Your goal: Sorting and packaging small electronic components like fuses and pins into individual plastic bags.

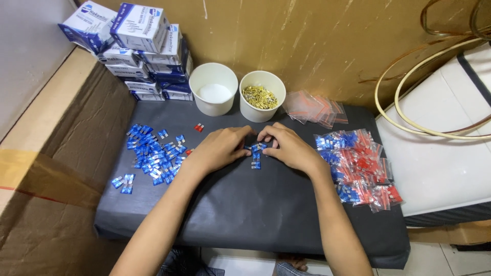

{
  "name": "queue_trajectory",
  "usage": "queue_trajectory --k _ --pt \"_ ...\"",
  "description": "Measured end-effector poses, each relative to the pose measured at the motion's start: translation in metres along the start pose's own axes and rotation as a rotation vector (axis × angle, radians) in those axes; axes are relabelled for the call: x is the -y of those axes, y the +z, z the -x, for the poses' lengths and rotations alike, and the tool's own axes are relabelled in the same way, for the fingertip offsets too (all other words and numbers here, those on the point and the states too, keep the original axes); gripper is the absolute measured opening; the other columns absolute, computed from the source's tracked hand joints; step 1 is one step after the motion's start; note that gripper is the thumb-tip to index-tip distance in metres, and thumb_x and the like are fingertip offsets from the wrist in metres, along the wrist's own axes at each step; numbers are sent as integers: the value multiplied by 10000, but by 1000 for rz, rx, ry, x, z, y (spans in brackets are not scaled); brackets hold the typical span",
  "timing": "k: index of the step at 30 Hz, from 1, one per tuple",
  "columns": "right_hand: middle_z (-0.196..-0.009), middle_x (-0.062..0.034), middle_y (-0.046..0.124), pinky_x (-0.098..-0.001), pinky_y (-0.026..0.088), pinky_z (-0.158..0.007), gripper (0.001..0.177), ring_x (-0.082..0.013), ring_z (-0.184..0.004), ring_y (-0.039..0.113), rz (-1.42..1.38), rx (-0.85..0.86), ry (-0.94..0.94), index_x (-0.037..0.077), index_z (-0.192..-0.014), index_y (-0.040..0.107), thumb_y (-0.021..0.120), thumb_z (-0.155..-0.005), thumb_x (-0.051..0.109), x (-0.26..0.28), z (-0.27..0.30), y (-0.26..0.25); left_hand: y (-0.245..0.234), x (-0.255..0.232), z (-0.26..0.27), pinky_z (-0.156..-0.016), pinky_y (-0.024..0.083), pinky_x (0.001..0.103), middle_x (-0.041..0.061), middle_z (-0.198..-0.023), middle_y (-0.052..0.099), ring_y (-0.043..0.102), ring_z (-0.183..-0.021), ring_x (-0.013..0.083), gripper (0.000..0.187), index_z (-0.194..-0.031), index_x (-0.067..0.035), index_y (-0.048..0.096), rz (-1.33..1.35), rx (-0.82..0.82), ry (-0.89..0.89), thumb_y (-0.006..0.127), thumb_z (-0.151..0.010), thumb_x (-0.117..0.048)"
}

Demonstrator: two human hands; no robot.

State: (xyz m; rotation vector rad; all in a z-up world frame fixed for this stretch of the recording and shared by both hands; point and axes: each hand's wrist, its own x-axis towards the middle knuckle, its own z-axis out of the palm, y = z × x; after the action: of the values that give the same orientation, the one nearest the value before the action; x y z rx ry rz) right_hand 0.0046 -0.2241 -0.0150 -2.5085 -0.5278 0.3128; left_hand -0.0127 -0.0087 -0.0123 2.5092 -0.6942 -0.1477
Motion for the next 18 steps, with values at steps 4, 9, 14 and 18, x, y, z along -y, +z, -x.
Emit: queue_trajectory --k 4,9,14,18 --pt "-985 -102 601 -368 567 -760 296 -224 -848 658 23 -45 4 91 -1155 693 750 -865 92 3 -1 1 -11 8 6 -843 566 496 144 -890 728 720 -903 366 518 -1348 -14 581 2 -4 -18 727 -886 -198" --pt "-829 -68 555 -365 536 -711 198 -225 -740 619 -18 -96 -125 101 -1059 700 742 -866 83 20 -11 22 -38 37 24 -918 534 537 215 -975 771 702 -1027 449 308 -1190 -65 695 152 -23 -231 675 -916 -205" --pt "-808 -96 603 -372 544 -682 169 -243 -717 627 -83 9 -298 83 -1000 703 756 -842 58 66 -8 47 -54 84 53 -899 531 516 206 -949 766 706 -1012 425 310 -1175 -105 728 190 -169 -446 712 -877 -189" --pt "-881 -97 634 -385 541 -682 300 -246 -746 627 -94 95 -319 84 -1100 688 783 -816 71 83 -6 68 -56 112 70 -836 554 475 77 -879 740 714 -917 326 373 -1211 -264 728 92 -287 -596 774 -840 -264"
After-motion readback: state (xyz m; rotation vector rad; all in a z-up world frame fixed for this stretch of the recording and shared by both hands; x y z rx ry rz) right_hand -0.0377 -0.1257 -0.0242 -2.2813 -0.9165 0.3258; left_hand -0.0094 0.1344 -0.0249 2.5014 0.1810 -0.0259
